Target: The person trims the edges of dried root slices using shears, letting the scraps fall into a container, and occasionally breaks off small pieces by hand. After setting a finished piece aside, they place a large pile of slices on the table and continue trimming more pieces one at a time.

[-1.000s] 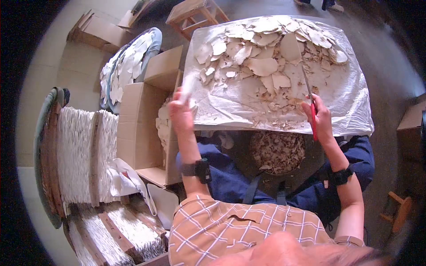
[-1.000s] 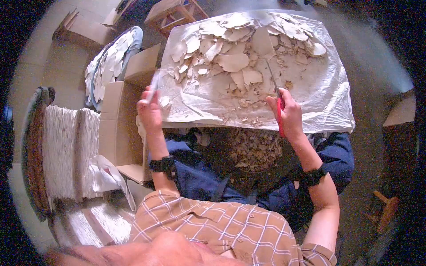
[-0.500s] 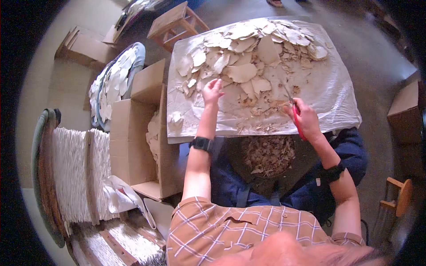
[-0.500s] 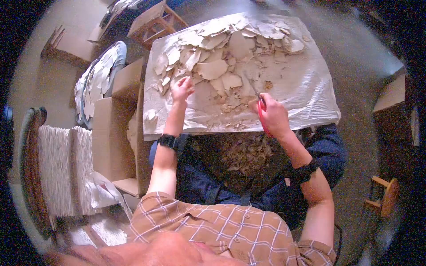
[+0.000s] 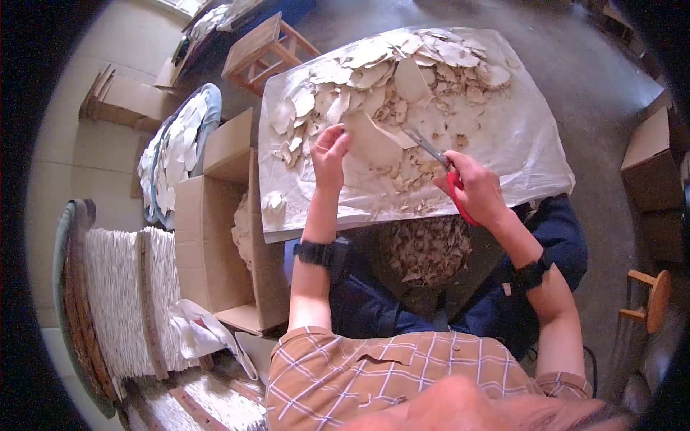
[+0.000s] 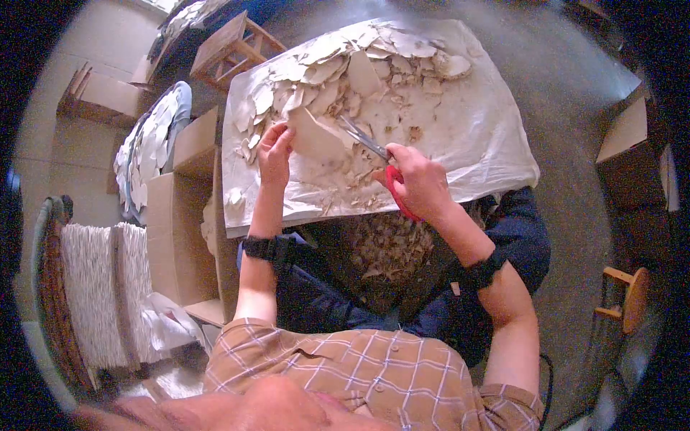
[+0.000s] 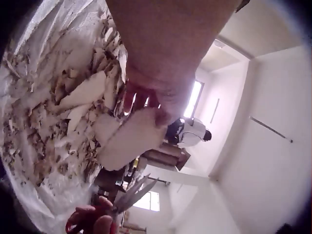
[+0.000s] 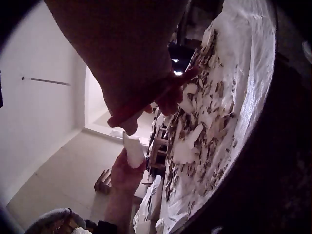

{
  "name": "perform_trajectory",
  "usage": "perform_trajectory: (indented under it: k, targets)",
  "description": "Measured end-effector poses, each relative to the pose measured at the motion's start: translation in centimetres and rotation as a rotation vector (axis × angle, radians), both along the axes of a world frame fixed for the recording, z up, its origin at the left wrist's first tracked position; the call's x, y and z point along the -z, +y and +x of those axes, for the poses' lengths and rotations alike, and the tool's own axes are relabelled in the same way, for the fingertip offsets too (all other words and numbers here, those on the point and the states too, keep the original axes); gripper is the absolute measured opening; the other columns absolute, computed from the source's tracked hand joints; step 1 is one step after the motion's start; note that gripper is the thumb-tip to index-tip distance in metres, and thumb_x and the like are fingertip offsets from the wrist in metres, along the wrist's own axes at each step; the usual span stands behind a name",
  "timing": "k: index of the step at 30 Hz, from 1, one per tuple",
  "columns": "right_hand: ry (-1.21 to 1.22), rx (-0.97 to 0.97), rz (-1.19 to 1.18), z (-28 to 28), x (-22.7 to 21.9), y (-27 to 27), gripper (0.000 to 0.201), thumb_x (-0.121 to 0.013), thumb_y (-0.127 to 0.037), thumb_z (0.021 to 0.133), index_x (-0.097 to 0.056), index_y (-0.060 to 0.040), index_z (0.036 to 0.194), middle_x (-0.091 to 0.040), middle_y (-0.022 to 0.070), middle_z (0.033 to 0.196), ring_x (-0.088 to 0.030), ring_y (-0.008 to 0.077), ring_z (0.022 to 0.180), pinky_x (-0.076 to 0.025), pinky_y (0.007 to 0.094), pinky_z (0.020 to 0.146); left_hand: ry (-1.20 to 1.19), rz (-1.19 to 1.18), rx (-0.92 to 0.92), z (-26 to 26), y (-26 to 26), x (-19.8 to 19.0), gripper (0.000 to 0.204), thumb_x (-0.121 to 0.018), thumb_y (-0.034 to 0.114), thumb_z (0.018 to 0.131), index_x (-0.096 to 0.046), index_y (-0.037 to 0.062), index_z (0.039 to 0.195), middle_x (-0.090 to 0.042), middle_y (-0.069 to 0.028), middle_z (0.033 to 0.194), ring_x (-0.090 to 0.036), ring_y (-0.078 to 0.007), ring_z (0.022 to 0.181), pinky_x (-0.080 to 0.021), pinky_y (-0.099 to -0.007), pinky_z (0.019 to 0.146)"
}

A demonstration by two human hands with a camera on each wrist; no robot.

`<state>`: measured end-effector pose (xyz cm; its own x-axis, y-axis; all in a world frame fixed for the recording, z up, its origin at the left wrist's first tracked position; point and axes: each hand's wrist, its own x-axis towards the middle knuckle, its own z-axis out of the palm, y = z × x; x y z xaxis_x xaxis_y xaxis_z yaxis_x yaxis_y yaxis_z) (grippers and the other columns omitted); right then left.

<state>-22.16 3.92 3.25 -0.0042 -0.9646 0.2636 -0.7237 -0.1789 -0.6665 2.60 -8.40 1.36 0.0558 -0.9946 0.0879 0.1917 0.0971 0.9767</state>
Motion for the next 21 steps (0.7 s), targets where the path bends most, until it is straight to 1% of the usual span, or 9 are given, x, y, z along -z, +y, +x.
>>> perform_trajectory:
  k: [2,3,4,6,8,12,14,15,21]
  targets:
    - [-0.03,-0.109,-0.093,0.3,-0.5,0.3,0.042,-0.066,-0.027,0.071,-0.05,-0.0039,0.102,-0.056,0.0145,0.086,-0.057,0.0302,0.072,-0.045,0.0347,0.06,-0.142,-0.025,0.19,-0.4,2.6,-2.3,0.015,-0.06,0.005,0.075,-0.059,0.0006,0.09,-0.06,-0.0018,0.078,-0.054,-0.0062,0.069,-0.043,-0.0206,0.062]
    - [-0.028,-0.111,-0.087,0.5,-0.5,0.4,0.042,-0.066,-0.027,0.071,-0.05,-0.0039,0.102,-0.056,0.0145,0.086,-0.057,0.0302,0.072,-0.045,0.0347,0.06,-0.212,-0.024,0.229,-0.3,3.4,-2.3,0.019,-0.06,0.008,0.075,-0.059,-0.0017,0.091,-0.06,-0.0025,0.08,-0.053,-0.0075,0.071,-0.041,-0.0186,0.066]
    - [-0.019,-0.145,-0.088,0.6,-0.6,0.4,0.043,-0.066,-0.027,0.07,-0.05,-0.0036,0.102,-0.056,0.014,0.085,-0.056,0.0297,0.07,-0.045,0.0344,0.059,-0.208,-0.018,0.228,-0.3,4.0,-2.5,0.019,-0.06,0.008,0.075,-0.059,-0.0017,0.091,-0.06,-0.0025,0.08,-0.053,-0.0075,0.071,-0.041,-0.0186,0.066]
    - [-0.003,-0.182,-0.081,0.6,-0.4,0.5,0.044,-0.067,-0.027,0.07,-0.05,-0.0033,0.102,-0.055,0.0134,0.084,-0.056,0.0292,0.067,-0.044,0.0342,0.058,-0.238,0.056,0.342,-0.4,4.8,-2.9,0.017,-0.06,0.008,0.074,-0.06,-0.0015,0.089,-0.059,-0.0014,0.078,-0.052,-0.0065,0.071,-0.04,-0.0182,0.066]
    - [0.088,-0.225,-0.071,0.6,0.0,0.4,0.043,-0.063,-0.035,0.071,-0.05,-0.0051,0.099,-0.056,0.0127,0.084,-0.057,0.0292,0.074,-0.045,0.0374,0.061,-0.257,0.056,0.359,-0.3,5.0,-3.2,0.016,-0.06,0.008,0.074,-0.06,-0.0011,0.087,-0.058,0.0,0.076,-0.052,-0.0057,0.07,-0.04,-0.0181,0.065]
    - [0.076,-0.26,-0.036,0.6,-0.2,0.5,0.044,-0.063,-0.036,0.071,-0.05,-0.0053,0.099,-0.056,0.013,0.085,-0.056,0.0299,0.075,-0.045,0.0376,0.062,-0.305,0.078,0.404,0.1,4.8,-3.3,0.015,-0.06,0.009,0.074,-0.061,-0.0004,0.086,-0.058,0.0011,0.075,-0.051,-0.0048,0.068,-0.039,-0.0179,0.062]
    - [0.099,-0.265,0.09,0.8,-0.6,0.6,0.044,-0.063,-0.036,0.072,-0.05,-0.0053,0.101,-0.056,0.0135,0.087,-0.056,0.0304,0.077,-0.045,0.0375,0.063,-0.33,0.073,0.413,0.2,4.8,-3.4,0.015,-0.06,0.009,0.074,-0.06,-0.0002,0.086,-0.058,0.0014,0.075,-0.05,-0.0046,0.067,-0.039,-0.0178,0.062]
    - [0.098,-0.266,0.092,0.8,-0.6,0.6,0.044,-0.063,-0.036,0.072,-0.05,-0.0053,0.101,-0.056,0.0135,0.087,-0.056,0.0304,0.077,-0.045,0.0375,0.063,-0.32,0.079,0.41,0.0,4.8,-3.6,0.015,-0.06,0.01,0.075,-0.06,-0.0001,0.087,-0.058,0.0012,0.075,-0.05,-0.0048,0.067,-0.039,-0.0177,0.062]
    - [-0.03,-0.286,0.104,0.9,-0.7,0.6,0.045,-0.062,-0.036,0.073,-0.05,-0.0049,0.103,-0.056,0.0143,0.091,-0.056,0.0304,0.081,-0.045,0.0369,0.065,-0.287,0.042,0.378,-0.4,4.5,-2.8,0.016,-0.06,0.008,0.075,-0.059,0.0002,0.089,-0.058,-0.0002,0.077,-0.052,-0.0061,0.069,-0.04,-0.0184,0.063]
